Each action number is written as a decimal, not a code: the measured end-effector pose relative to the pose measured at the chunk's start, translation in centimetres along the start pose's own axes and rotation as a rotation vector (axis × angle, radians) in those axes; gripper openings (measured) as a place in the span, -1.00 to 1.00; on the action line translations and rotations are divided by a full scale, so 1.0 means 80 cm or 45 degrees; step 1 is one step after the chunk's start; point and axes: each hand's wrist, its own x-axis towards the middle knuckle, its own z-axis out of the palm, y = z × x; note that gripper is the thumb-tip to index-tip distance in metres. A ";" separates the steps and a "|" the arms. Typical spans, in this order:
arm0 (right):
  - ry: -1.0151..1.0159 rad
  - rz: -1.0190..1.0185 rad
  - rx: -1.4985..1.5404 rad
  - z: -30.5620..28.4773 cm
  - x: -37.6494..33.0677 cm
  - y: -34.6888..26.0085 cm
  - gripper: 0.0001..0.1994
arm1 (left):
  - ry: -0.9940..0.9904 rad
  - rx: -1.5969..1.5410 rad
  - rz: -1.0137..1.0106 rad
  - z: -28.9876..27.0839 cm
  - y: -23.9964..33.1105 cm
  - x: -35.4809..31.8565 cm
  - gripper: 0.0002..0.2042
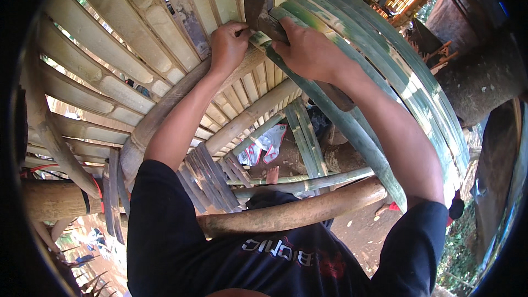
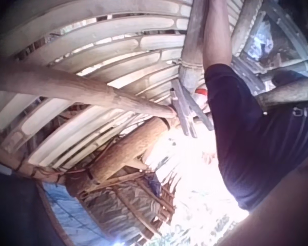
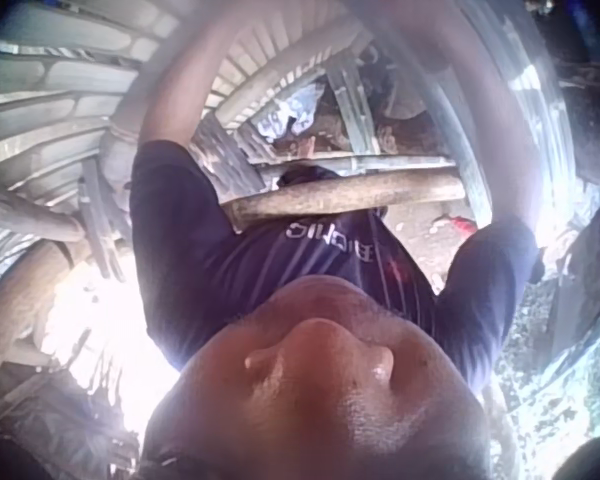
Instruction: The person measures and marks a long bamboo strip with a marker, then uses a machete to split the strip into thinner slats. They fit the slats into a bamboo framework and secure them by hammering nails with the machete. The person repeats this process for multiple strips.
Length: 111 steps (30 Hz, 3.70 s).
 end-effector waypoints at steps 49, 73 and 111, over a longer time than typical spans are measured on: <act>-0.088 0.312 0.240 0.032 0.010 -0.015 -0.65 | -0.330 0.186 0.693 0.030 0.048 -0.168 -0.46; -0.065 0.279 0.078 -0.002 0.019 -0.028 -0.66 | -0.282 0.217 0.706 0.033 0.046 -0.169 -0.38; -0.255 0.009 -0.335 0.013 0.029 0.001 -0.53 | -0.308 0.132 0.838 0.044 0.048 -0.165 -0.31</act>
